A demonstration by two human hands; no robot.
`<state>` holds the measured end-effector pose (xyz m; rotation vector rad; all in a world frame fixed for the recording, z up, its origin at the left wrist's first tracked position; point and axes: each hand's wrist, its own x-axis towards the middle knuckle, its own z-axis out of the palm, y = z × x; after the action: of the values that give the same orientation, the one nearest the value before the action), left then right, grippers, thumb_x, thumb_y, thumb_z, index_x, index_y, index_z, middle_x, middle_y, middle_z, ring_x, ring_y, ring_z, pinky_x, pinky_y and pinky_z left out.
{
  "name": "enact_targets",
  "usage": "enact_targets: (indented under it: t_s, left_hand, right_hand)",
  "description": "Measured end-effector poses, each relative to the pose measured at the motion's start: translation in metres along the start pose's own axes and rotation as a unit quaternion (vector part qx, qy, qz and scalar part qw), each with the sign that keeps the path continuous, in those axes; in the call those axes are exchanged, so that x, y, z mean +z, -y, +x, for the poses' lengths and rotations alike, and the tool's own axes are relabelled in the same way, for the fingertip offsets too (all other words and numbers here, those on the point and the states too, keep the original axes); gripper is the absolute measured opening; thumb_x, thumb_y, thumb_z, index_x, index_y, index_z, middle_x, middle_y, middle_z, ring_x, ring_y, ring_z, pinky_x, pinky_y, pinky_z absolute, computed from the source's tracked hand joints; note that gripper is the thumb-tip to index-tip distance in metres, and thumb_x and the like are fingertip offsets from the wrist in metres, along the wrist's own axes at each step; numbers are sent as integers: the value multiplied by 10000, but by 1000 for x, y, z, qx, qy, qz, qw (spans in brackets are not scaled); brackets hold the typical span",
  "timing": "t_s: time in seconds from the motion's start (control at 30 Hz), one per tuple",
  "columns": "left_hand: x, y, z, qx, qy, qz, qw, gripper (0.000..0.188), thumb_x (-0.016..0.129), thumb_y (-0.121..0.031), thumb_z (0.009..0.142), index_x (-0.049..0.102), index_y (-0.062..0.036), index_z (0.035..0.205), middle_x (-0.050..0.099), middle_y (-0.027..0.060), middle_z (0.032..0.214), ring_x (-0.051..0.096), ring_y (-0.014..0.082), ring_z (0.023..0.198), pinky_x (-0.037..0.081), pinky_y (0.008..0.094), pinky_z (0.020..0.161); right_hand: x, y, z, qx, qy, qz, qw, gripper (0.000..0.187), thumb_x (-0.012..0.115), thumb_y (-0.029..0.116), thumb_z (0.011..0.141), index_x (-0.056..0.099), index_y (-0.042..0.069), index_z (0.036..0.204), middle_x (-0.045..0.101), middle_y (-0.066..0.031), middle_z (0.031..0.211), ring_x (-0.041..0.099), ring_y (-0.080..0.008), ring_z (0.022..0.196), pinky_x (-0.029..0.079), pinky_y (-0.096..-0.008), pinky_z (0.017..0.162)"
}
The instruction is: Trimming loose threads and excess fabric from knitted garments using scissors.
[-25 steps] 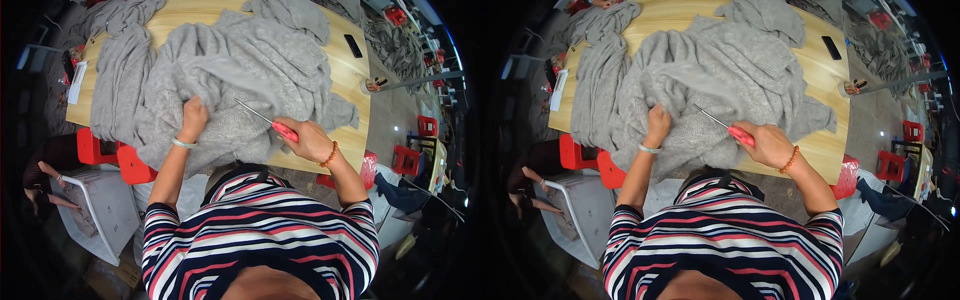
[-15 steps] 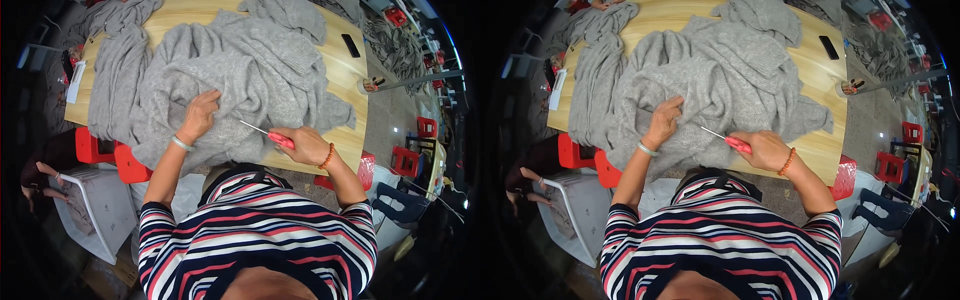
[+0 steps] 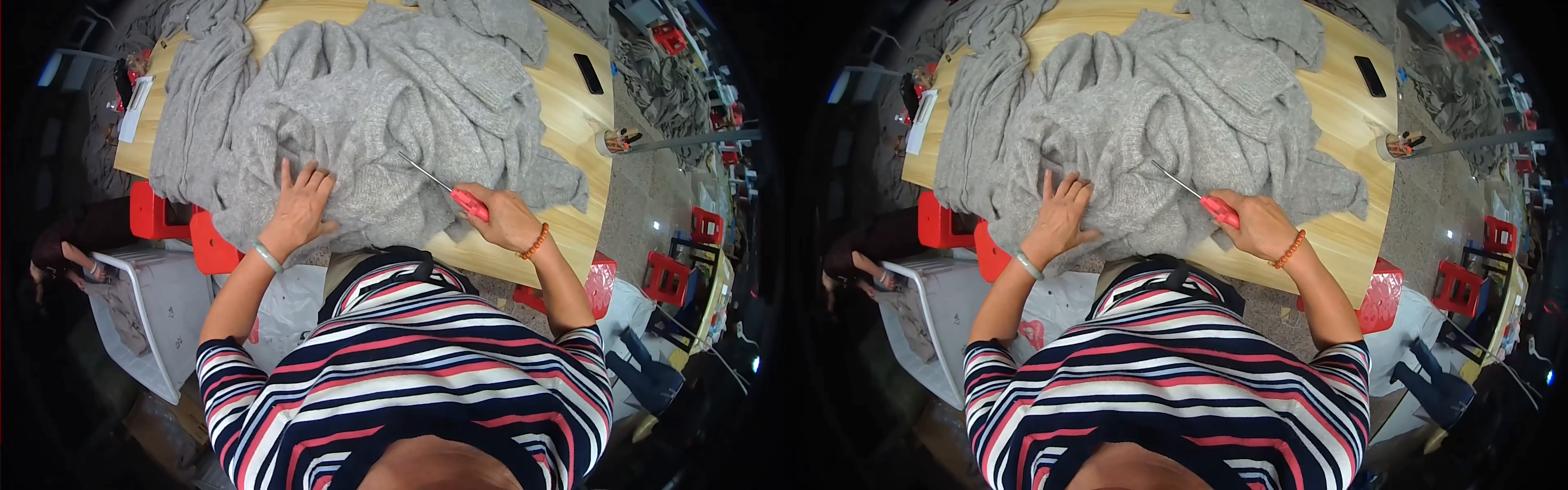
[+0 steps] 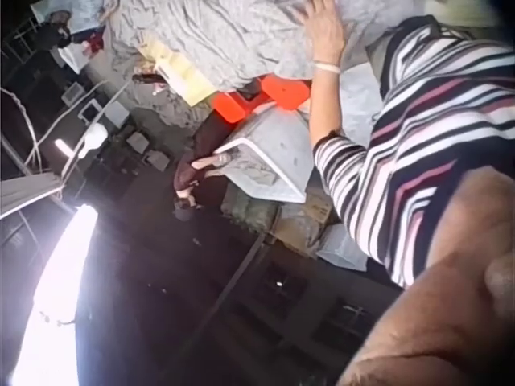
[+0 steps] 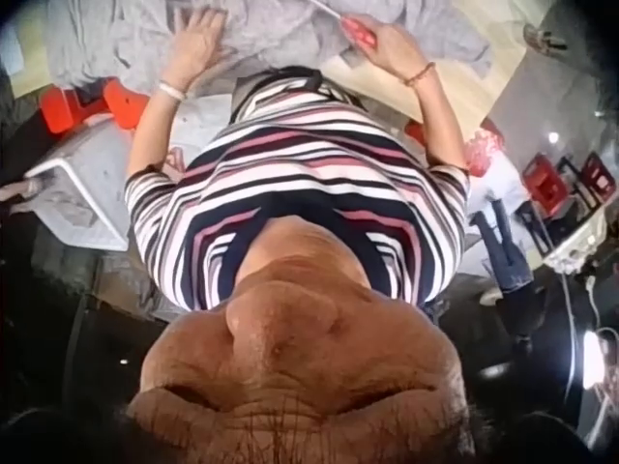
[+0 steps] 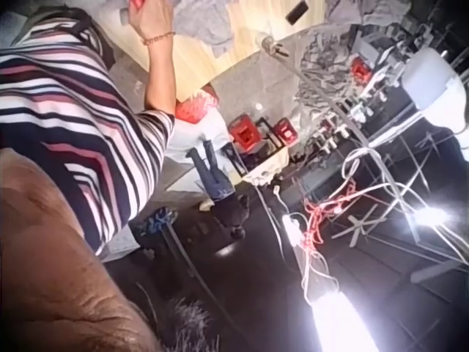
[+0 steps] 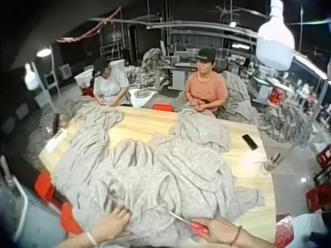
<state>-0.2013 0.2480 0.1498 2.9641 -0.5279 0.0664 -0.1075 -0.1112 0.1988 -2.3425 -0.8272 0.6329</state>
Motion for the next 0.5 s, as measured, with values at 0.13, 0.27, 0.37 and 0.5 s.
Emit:
enact_targets:
  t_s: [0.13,0.27,0.37,0.5]
  left_hand:
    - [-20,13,10,-51,57,-35,996,558,690,-56,628,551,-8,1167,601,157,1132,546,365,1062,418,508,939]
    - [-97,49,29,-169,32,-15,985,572,625,4,621,541,-3,1187,621,240,1007,595,423,933,501,486,801]
    - [-156,109,50,-211,-83,5,974,491,545,25,677,555,-7,1167,647,270,934,627,452,885,508,500,770]
    - [-228,232,103,-189,-263,-70,943,337,579,-49,827,623,-8,1159,713,129,957,661,189,846,520,328,777]
  right_hand:
    - [2,-4,4,4,17,-10,1000,417,668,194,872,592,99,1270,675,-237,970,648,-431,874,521,-455,747]
    - [-3,-6,2,-24,-30,4,999,371,658,195,871,608,105,1227,678,-232,915,649,-430,842,523,-481,729]
    - [-7,-3,7,14,-29,13,999,426,692,197,857,595,91,1259,681,-228,956,653,-432,881,530,-446,755]
    - [-2,9,23,47,-42,17,998,432,698,178,853,595,80,1260,682,-234,956,658,-433,888,530,-444,769]
